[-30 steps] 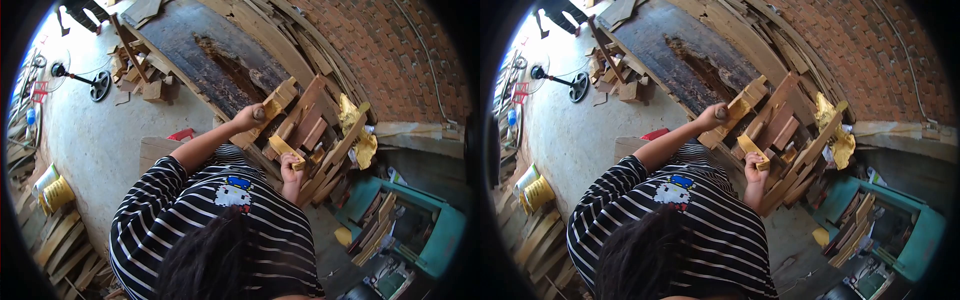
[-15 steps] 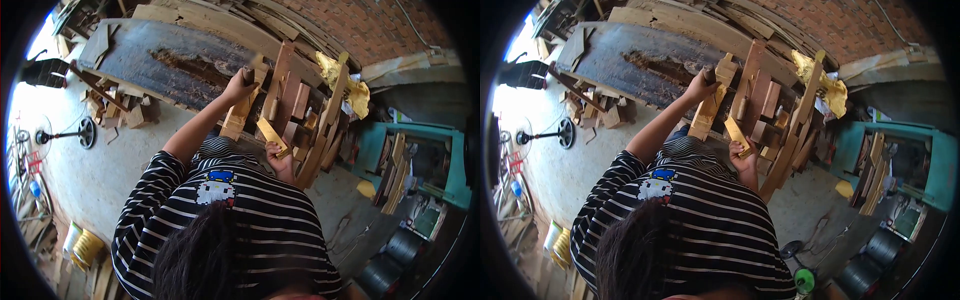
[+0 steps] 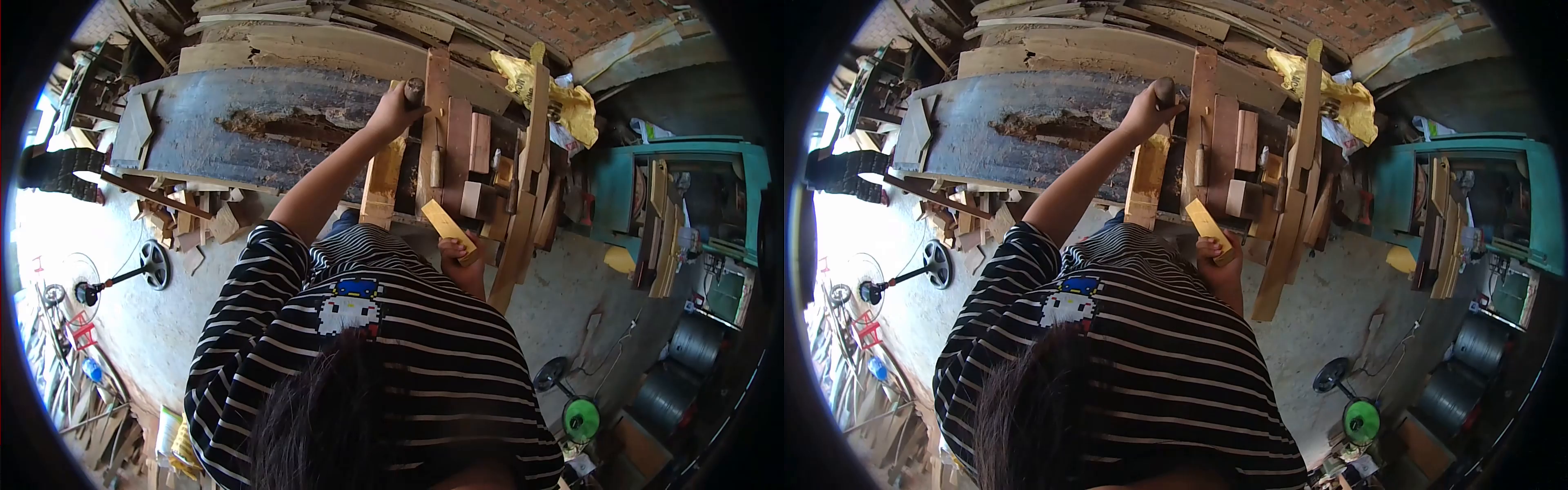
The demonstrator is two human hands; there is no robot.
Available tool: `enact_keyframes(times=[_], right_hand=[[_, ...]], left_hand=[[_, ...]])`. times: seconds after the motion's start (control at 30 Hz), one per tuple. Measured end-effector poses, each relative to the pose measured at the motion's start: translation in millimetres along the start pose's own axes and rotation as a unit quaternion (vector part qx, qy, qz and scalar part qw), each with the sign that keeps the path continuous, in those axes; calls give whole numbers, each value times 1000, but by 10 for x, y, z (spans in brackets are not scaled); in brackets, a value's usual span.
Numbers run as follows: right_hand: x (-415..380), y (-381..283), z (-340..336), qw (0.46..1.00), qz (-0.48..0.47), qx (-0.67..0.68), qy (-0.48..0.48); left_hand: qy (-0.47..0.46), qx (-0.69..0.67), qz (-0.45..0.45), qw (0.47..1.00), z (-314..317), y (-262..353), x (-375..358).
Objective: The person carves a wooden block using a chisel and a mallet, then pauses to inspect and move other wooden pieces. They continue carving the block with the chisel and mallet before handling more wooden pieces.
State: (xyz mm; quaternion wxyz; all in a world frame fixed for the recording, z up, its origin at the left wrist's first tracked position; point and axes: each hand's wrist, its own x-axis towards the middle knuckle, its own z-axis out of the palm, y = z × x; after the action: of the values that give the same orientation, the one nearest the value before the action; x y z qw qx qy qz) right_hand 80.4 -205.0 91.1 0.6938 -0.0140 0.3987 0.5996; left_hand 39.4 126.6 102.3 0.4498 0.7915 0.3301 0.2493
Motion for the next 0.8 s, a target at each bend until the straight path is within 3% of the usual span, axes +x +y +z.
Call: enact_keyframes(times=[0.4,0.6,0.67,0.8], right_hand=[[33,-18,-6,1000,-14,15,-3],[23,-23,19,1000,-3,11,-3],[15,-12,41,1000,-9,1,7],[53,-58,-17,1000,3,-7,-13]], left_hand=[[10,4,-41,999,159,-134,185],[76,128,-6,989,171,-131,215],[76,74,62,992,216,-245,280],[72,-24,12,997,402,-354,391]])
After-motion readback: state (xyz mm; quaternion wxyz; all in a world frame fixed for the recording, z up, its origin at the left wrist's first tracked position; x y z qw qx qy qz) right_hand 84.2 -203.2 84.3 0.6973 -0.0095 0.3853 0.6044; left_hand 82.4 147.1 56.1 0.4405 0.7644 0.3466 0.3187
